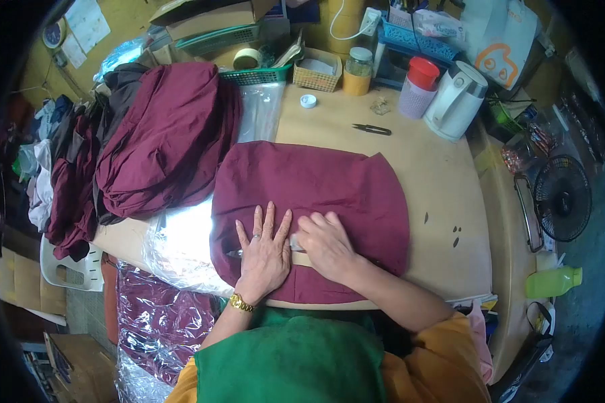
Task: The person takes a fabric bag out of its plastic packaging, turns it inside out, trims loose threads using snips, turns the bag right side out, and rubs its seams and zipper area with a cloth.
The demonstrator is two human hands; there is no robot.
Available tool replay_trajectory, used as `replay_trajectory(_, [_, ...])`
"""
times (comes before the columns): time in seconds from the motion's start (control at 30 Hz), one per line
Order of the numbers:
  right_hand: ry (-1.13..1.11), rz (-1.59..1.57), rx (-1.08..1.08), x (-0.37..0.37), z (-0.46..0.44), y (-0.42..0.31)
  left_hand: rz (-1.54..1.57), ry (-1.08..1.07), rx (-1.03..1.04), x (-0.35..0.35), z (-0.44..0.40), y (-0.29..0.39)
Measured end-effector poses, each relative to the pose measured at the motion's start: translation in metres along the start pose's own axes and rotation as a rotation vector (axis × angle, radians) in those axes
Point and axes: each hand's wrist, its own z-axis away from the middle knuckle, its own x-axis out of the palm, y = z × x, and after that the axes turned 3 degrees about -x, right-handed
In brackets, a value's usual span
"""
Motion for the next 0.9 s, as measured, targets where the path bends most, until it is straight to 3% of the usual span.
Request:
replay_trajectory(0.07, [0.115,-0.001,-0.039,0.017,-0.014,-0.004,0.01,-0.002,-0.004,0.001,0.001,-0.001])
replay_trajectory(0.3, [-0.033,0.049,-0.003,-0.012,0.012,0.009,0.012,0.002,-0.013,0.001,0.0,0.0])
replay_trajectory(0.47, [0.065,0.009,-0.027,0.011,-0.008,-0.003,0.006,0.008,-0.013,0.002,0.0,-0.001])
replay_trajectory(0.63, [-0.05,0.028,0.046,-0.014,0.017,0.004,0.001,0.01,-0.01,0.002,0.0,0.0])
replay_trajectory(0.77, [0.09,-0.006,0.022,0.019,-0.01,-0.007,-0.01,0.023,-0.004,0.003,0.001,0.0])
replay_trajectory(0.9, [0.028,-0.077,0.104,0.006,0.01,0.0,0.022,-0.02,0.045,-0.001,0.002,-0.01])
